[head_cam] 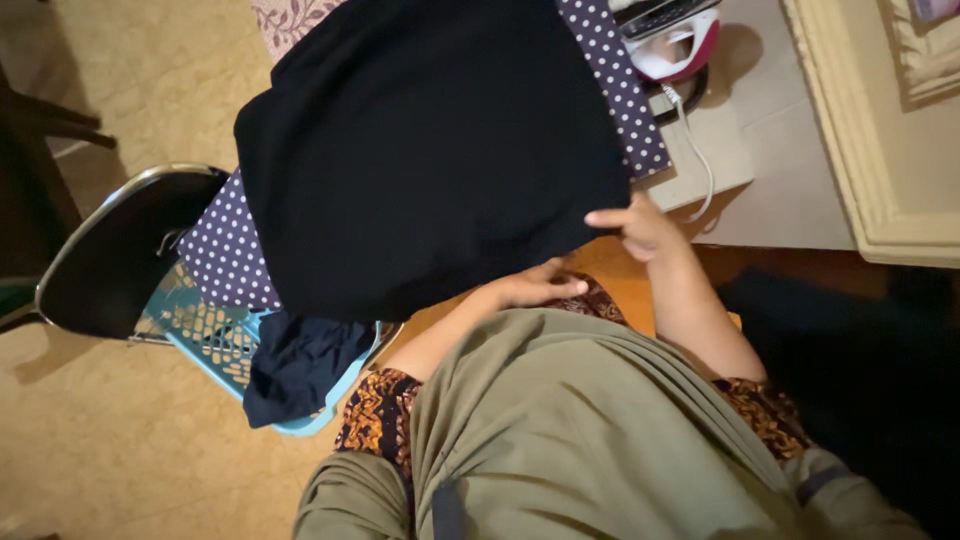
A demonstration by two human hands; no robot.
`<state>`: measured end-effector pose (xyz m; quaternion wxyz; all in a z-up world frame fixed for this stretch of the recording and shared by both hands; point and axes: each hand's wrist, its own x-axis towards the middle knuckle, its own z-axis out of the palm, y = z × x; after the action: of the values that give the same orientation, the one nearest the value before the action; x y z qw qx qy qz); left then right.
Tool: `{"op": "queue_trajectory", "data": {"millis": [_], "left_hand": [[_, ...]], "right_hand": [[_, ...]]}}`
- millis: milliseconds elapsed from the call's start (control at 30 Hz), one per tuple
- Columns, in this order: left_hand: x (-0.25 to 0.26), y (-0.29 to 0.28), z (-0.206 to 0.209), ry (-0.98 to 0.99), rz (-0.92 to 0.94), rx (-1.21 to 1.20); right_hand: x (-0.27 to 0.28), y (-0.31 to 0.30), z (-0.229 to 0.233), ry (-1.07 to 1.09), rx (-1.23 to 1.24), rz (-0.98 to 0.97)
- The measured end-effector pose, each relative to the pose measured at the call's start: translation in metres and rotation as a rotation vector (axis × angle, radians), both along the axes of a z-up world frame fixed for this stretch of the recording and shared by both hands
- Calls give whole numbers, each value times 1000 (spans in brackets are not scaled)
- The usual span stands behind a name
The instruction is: The person irons a black garment on a polka-dotted ironing board, repeatedly smoothing the fabric with an electric iron. After finishing, the person places the garment on a hanger and sets it aside.
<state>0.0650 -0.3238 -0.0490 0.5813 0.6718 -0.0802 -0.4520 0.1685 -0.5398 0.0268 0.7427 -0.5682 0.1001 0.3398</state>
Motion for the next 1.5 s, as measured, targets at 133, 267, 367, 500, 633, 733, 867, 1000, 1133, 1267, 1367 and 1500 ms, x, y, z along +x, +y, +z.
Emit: {"op": "queue_trajectory", "data": {"millis": [133, 267, 367, 500, 633, 733, 867, 1000, 1133, 1267, 1367, 1500], "left_hand": [[-25, 7, -42, 308, 320, -611], [-30, 19, -26, 478, 877, -982], [-17, 30, 14, 411, 1345, -778], [7, 46, 31, 214, 1869, -622], [40, 81, 24, 78, 1887, -329], [91, 116, 56, -36, 1856, -47], [135, 133, 155, -533, 1776, -268], [131, 131, 204, -873, 1616, -211], [125, 121, 142, -448, 1748, -51], [107, 98, 25, 126, 1765, 138], [84, 81, -24, 287, 1673, 203], [74, 67, -41, 292, 1543, 68]], "right_hand": [[2, -8, 41, -108, 439, -102], [7, -5, 47, -211, 571, -157], [15, -7, 18, -92, 692, -258], [44, -1, -36, 190, 563, -451], [71, 22, -37, 381, 276, -337], [110, 51, 8, 264, 446, -306], [138, 73, 105, -174, 829, -313], [131, 65, 152, -526, 785, -271], [144, 55, 96, -575, 333, -487], [136, 39, -3, -472, -151, -553], [127, 31, -51, -267, -413, -471], [107, 21, -55, -299, -614, -422]]}}
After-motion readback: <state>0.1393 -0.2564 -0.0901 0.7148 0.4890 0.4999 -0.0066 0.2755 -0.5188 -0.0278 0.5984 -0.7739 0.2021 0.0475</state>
